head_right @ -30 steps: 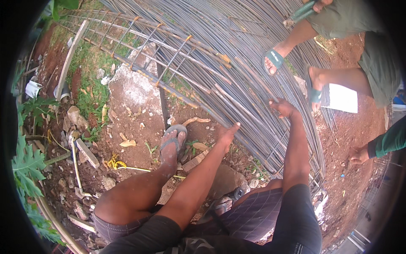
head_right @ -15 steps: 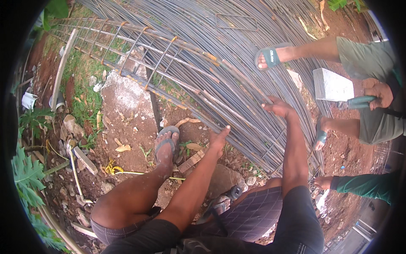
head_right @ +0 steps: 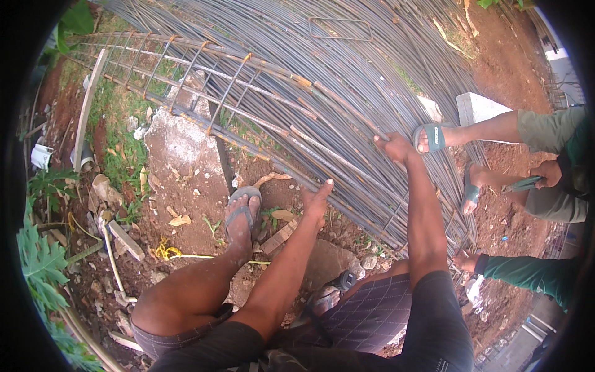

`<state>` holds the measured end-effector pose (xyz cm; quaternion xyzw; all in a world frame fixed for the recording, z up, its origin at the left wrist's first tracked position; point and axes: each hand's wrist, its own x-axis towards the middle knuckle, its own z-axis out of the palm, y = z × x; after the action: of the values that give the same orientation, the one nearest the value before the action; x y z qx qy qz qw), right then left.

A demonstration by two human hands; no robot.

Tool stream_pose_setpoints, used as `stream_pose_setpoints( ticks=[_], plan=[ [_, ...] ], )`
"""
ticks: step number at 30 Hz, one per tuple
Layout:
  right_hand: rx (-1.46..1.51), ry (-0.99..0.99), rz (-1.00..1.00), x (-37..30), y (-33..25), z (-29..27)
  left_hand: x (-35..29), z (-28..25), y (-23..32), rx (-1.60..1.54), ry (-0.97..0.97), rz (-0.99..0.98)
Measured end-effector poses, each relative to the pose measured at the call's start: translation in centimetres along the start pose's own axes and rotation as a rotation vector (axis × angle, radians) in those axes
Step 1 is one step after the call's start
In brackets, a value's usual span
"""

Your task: The person assembles a cylindrical rebar cage by tying intersecting steel bars with wire using pliers. A second person assists by holding the structure and tying additional sections. The person uses a tape measure to check spacing and continues securing the cage.

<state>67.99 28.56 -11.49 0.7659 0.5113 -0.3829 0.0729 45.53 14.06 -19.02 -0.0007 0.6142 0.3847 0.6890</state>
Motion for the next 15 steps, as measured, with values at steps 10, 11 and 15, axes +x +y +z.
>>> stream_pose_setpoints(
  ticks=[10,11,15],
  plan=[
    [-0.096,0.048,-0.191,0.5,-1.5,0.2,1.7,-1.4,0.0,0.066,-0.054,0.042],
    [-0.130,0.003,-0.146,0.2,-2.0,-0.6,0.5,-0.8,1.2,0.109,-0.066,0.025],
    [-0.197,0.173,-0.210,1.6,-1.3,-0.4,-0.6,-0.1,2.1,-0.036,-0.108,-0.025]
  ],
)
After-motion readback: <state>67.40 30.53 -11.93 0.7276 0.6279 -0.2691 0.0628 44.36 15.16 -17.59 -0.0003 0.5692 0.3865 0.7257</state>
